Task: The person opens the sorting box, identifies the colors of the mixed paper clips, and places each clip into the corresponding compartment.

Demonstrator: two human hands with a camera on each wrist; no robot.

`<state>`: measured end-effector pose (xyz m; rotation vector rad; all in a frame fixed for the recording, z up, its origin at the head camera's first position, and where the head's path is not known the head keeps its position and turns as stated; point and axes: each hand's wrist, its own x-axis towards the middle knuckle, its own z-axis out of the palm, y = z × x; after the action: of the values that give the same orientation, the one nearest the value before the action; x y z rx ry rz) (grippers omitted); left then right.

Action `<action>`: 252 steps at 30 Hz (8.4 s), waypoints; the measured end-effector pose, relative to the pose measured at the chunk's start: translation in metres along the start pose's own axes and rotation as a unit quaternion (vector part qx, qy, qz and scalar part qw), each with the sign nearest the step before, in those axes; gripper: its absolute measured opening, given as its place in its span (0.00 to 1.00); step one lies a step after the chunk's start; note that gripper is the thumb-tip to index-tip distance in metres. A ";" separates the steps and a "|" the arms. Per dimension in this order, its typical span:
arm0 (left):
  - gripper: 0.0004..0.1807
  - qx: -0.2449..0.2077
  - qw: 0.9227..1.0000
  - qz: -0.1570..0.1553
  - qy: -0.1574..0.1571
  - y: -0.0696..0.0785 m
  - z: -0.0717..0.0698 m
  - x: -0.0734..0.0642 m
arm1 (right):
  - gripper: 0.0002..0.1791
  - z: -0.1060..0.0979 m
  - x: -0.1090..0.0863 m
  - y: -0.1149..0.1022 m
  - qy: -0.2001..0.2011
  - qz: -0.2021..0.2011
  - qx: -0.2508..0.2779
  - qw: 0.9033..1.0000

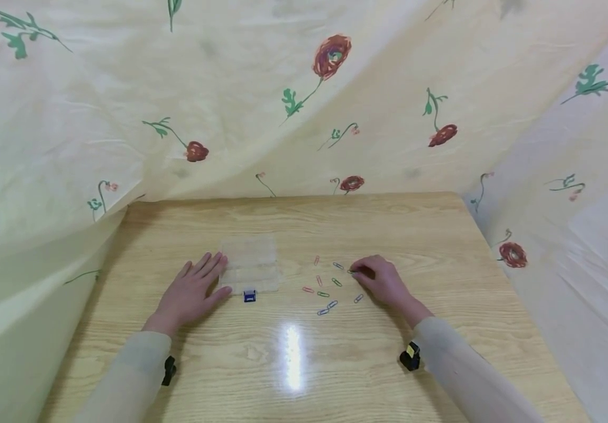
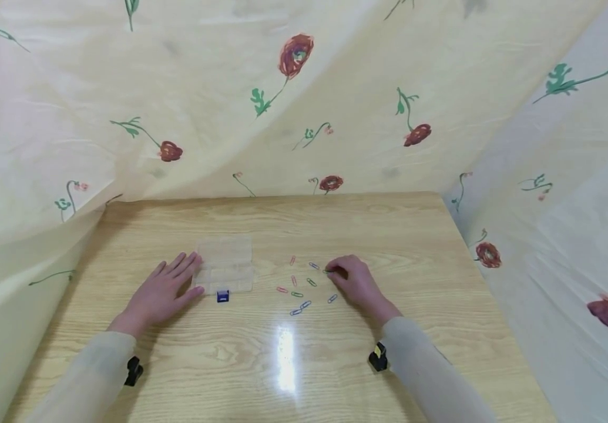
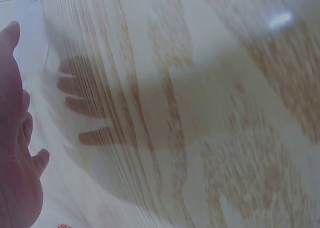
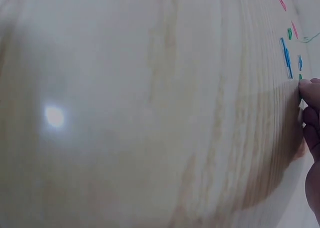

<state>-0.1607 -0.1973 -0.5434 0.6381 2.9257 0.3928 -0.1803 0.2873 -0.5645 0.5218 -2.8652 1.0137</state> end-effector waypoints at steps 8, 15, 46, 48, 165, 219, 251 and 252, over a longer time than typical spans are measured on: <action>0.44 -0.004 1.000 0.002 0.005 -0.002 0.001 0.000 | 0.07 0.003 0.004 -0.004 -0.027 0.017 -0.003 0.999; 0.44 -0.005 1.000 0.003 0.000 -0.001 0.002 0.000 | 0.07 0.002 0.003 -0.007 -0.056 0.025 -0.006 0.998; 0.43 0.012 1.000 0.005 0.008 0.001 -0.003 -0.003 | 0.10 0.014 -0.009 -0.013 0.000 -0.051 -0.027 0.998; 0.43 0.011 1.000 0.006 0.009 0.001 -0.002 -0.003 | 0.09 0.015 -0.009 -0.012 0.008 -0.047 -0.022 0.999; 0.44 0.017 1.000 0.003 0.017 0.002 -0.004 0.006 | 0.19 -0.017 -0.036 0.000 -0.051 -0.067 -0.021 0.996; 0.43 0.015 0.999 0.004 0.043 0.010 -0.001 -0.005 | 0.09 -0.018 -0.039 -0.011 -0.079 -0.151 -0.074 0.983; 0.43 0.026 0.999 0.000 0.032 0.010 0.001 -0.005 | 0.14 -0.009 -0.036 -0.014 0.000 -0.146 -0.019 0.989; 0.43 0.026 0.999 0.001 0.033 0.010 0.000 -0.005 | 0.13 -0.008 -0.032 -0.015 0.009 -0.151 -0.018 0.988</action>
<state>-0.1521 -0.1906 -0.5405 0.6459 3.0080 0.3452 -0.1453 0.2907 -0.5546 0.9036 -2.6713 0.9075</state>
